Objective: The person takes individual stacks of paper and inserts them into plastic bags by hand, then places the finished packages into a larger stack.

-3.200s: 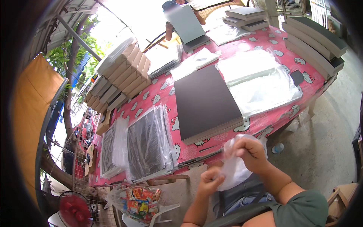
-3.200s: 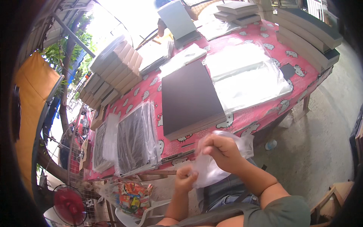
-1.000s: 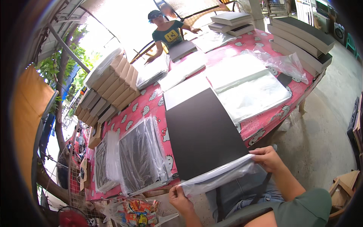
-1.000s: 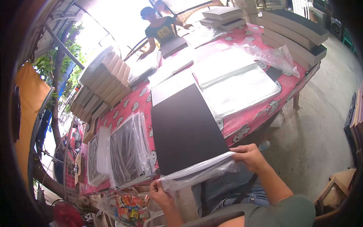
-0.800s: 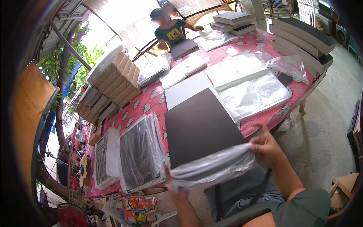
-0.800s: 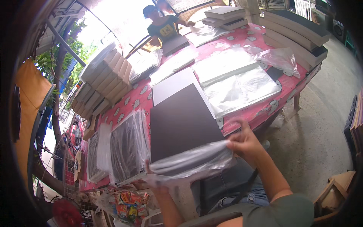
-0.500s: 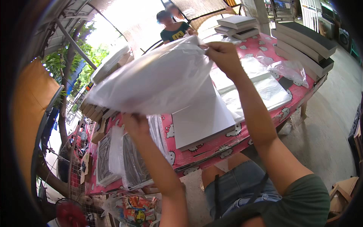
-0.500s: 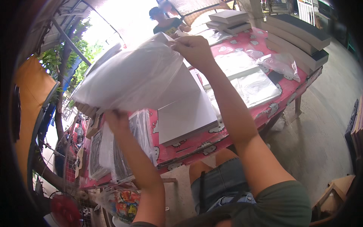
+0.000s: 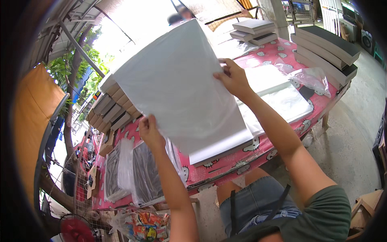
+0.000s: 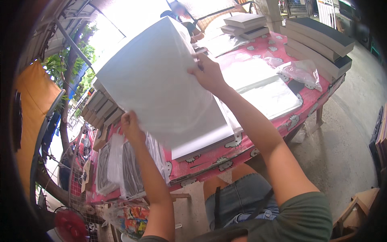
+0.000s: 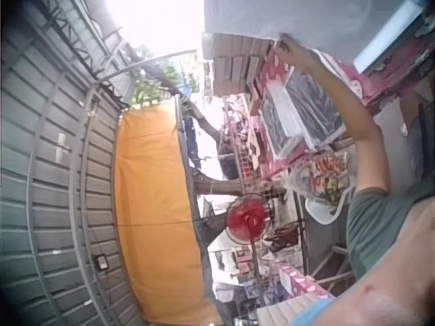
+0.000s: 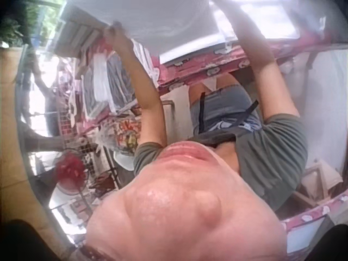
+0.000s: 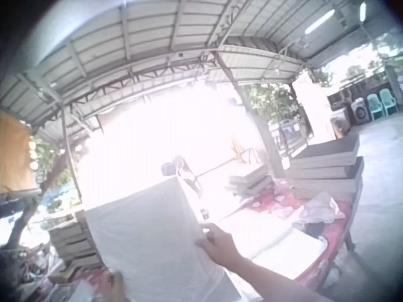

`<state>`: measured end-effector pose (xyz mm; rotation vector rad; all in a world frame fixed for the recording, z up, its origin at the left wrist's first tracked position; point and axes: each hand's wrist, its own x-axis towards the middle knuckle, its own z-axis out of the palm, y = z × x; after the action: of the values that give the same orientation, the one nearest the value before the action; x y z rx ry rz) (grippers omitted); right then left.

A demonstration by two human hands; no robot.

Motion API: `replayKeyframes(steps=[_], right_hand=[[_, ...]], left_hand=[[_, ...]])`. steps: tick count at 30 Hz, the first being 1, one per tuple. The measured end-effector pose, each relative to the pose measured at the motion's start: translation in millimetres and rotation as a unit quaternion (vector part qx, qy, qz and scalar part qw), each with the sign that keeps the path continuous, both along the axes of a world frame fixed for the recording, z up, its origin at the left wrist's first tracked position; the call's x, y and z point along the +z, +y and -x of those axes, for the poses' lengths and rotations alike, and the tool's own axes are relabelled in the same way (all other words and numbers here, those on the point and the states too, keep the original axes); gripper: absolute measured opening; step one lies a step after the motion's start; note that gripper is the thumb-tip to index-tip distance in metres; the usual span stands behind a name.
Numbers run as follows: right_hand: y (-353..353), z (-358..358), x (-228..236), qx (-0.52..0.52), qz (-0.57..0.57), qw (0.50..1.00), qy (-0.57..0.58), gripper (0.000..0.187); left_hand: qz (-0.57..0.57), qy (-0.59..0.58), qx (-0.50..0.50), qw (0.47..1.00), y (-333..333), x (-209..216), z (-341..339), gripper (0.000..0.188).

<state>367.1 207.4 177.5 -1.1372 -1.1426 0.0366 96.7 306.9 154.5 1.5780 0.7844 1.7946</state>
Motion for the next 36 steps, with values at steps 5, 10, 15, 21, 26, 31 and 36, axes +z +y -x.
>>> replayKeyframes(steps=[5, 10, 15, 21, 26, 31, 36], right_hand=[[-34, 9, -5, 0.119, 0.005, 0.991, 0.052, 0.033], [-16, 13, -5, 0.203, -0.01, 0.977, 0.06, 0.033], [14, 8, 31, 0.1, -0.093, 0.99, -0.019, 0.036], [34, 8, 17, 0.044, -0.06, 0.995, -0.07, 0.048], [35, 22, 60, 0.071, -0.109, 0.99, 0.052, 0.041], [38, 9, 93, 0.099, -0.183, 0.976, 0.066, 0.038], [36, 10, 76, 0.068, -0.124, 0.99, 0.009, 0.04]], left_hand=[[-0.043, -0.176, -0.027, 0.983, -42, -12, -4, 0.014], [-0.092, -0.136, 0.132, 0.978, -25, -31, 2, 0.019], [-0.089, -0.129, 0.127, 0.979, -22, 7, -5, 0.017], [0.006, -0.138, -0.053, 0.989, 2, 25, 11, 0.03], [-0.013, 0.004, -0.003, 1.0, 28, 79, 28, 0.035], [-0.041, -0.11, 0.026, 0.993, 11, 105, -18, 0.035], [-0.048, -0.203, 0.079, 0.975, -1, 64, -25, 0.025]])
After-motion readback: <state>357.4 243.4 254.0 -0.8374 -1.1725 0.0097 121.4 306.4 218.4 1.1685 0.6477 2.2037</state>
